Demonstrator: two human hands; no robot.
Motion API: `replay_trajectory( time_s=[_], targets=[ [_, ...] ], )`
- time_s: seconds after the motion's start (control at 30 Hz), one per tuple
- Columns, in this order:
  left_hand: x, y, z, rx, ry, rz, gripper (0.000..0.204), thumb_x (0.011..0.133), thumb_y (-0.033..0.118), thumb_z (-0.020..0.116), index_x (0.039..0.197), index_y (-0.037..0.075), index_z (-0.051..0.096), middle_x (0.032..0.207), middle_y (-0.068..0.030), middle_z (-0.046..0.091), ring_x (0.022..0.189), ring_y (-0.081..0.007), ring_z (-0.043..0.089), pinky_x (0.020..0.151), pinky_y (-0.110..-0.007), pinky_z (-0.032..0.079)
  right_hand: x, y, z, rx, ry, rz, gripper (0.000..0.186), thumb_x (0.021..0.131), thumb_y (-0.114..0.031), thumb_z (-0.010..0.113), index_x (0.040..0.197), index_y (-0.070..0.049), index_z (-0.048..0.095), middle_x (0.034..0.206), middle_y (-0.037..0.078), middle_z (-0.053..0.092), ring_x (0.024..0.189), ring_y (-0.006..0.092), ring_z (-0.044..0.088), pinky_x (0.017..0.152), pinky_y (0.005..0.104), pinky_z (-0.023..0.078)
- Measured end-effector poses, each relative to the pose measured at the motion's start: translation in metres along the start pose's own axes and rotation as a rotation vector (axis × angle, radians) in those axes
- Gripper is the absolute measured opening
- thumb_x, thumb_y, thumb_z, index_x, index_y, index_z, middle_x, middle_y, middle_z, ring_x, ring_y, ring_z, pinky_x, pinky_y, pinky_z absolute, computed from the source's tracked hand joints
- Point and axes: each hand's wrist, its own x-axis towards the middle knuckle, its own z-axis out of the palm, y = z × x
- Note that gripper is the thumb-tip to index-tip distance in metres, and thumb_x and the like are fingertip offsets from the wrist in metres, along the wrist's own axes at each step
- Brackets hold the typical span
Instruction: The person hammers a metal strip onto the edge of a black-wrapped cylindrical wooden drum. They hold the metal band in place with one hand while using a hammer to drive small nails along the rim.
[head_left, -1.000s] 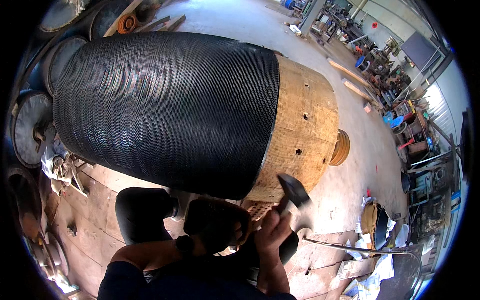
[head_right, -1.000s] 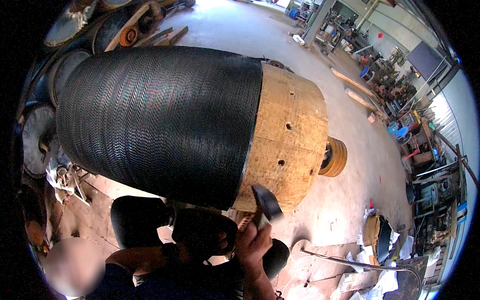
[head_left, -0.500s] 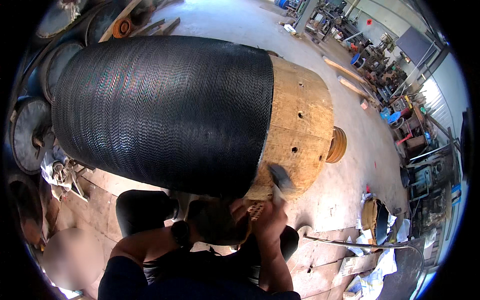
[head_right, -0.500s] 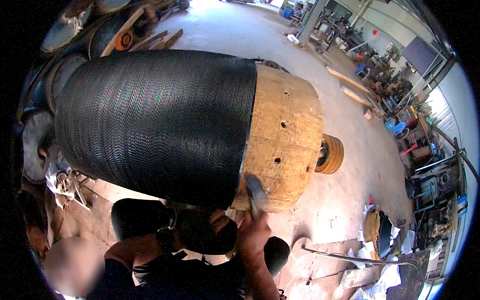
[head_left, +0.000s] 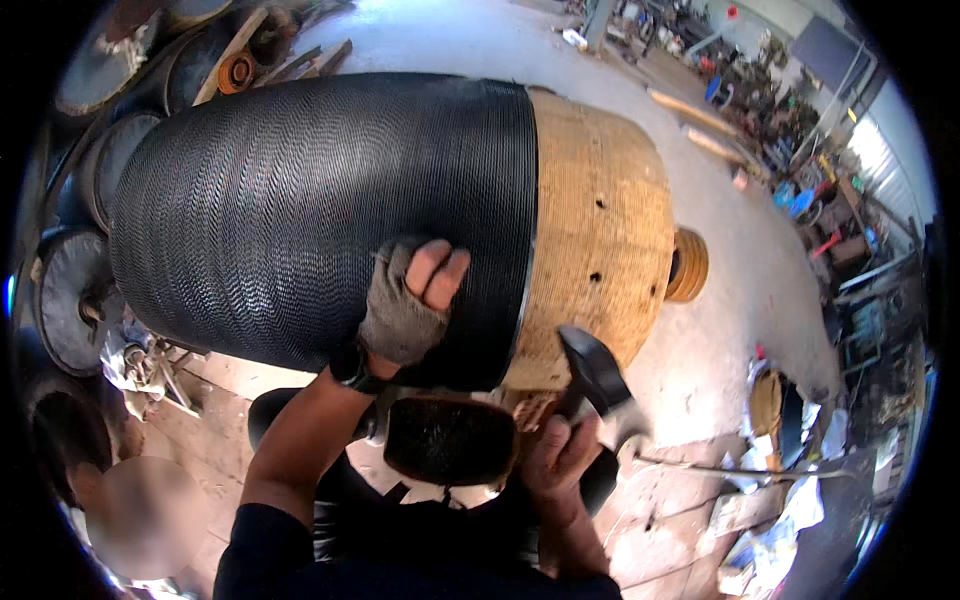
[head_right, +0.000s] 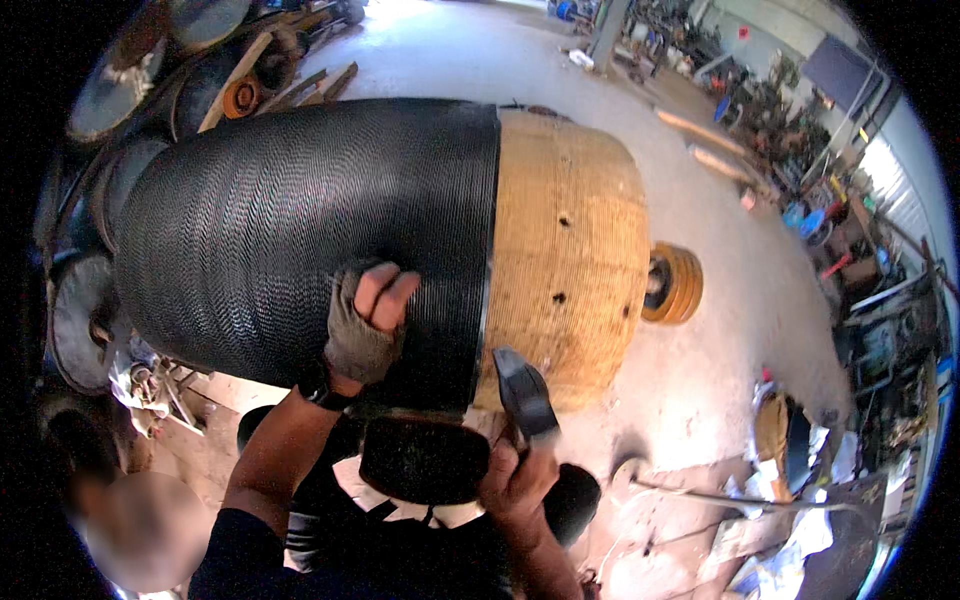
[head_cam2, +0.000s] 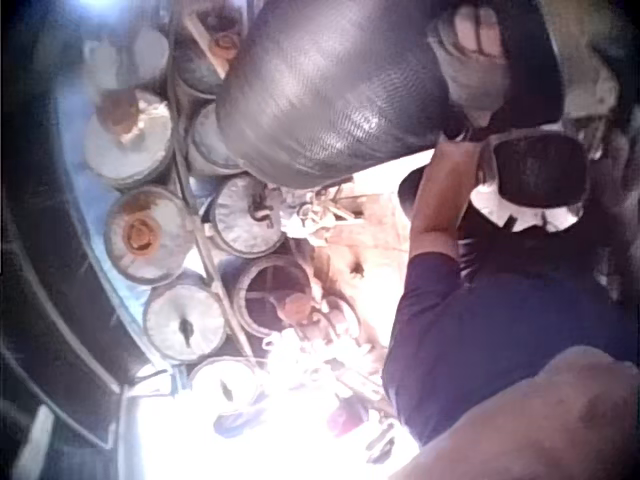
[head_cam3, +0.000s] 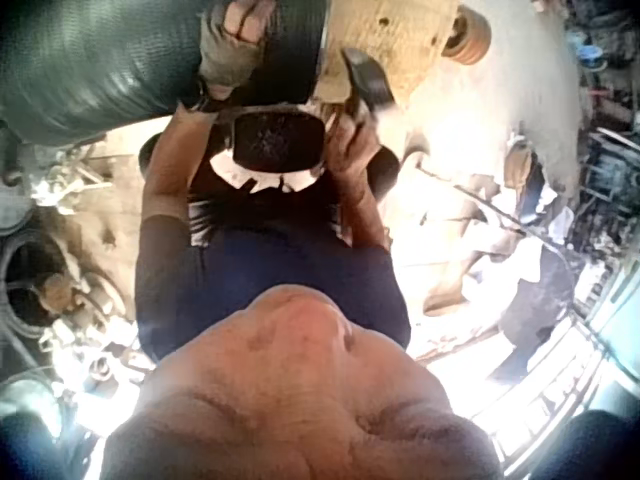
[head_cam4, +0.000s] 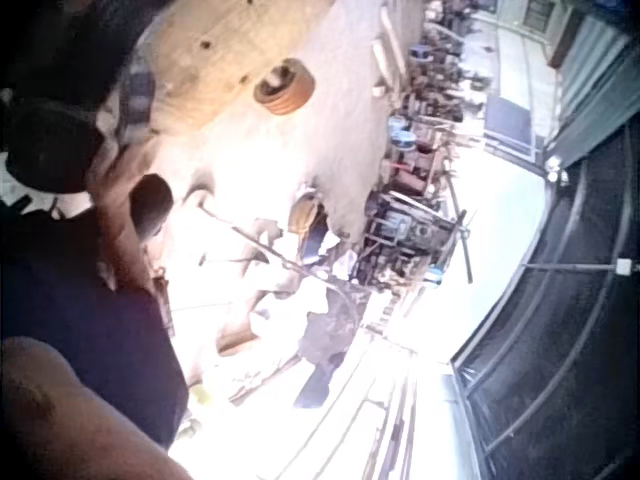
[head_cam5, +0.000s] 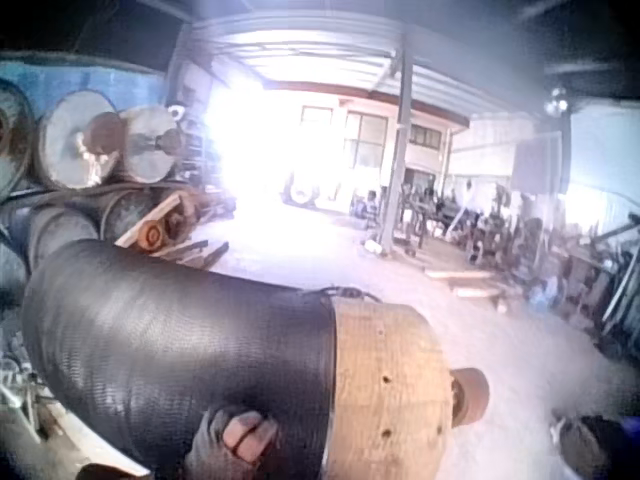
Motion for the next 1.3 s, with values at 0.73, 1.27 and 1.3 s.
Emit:
replay_trajectory(
  time_s=[0.73, 1.27, 1.3],
  targets=[
    [-0.014, 0.079, 0.017, -0.35, -0.197, -0.226, 0.052, 0.087, 0.001, 0.067, 0.137, 0.005, 0.052, 0.102, -0.013, 0.069, 0.095, -0.0292, 0.068, 0.083, -0.042, 0.054, -0.026, 0.017, 0.009, 0.049, -0.061, 0.447, 0.019, 0.1, -0.019, 0.06, 0.106, -0.001, 0.056, 0.08, 0.028, 0.065, 0.075, 0.0498, 0.065, 0.06, 0.0512, 0.051],
    [0.009, 0.089, 0.027, -0.209, -0.209, -0.285, 0.069, 0.079, 0.009, 0.073, 0.142, 0.004, 0.043, 0.099, -0.0136, 0.064, 0.091, -0.0348, 0.062, 0.078, -0.047, 0.048, -0.013, 0.015, 0.011, -0.068, -0.01, 0.222, 0.023, 0.103, -0.02, 0.055, 0.113, 0.001, 0.053, 0.079, 0.028, 0.064, 0.076, 0.0526, 0.064, 0.061, 0.0521, 0.05],
    [0.01, 0.09, 0.026, -0.192, -0.209, -0.278, 0.07, 0.079, 0.009, 0.072, 0.142, 0.004, 0.043, 0.1, -0.0143, 0.064, 0.092, -0.035, 0.062, 0.079, -0.047, 0.048, -0.009, 0.012, 0.01, -0.07, -0.063, 0.265, 0.024, 0.103, -0.02, 0.055, 0.113, 0.001, 0.053, 0.079, 0.028, 0.064, 0.076, 0.0525, 0.064, 0.061, 0.0521, 0.05]
  ],
)
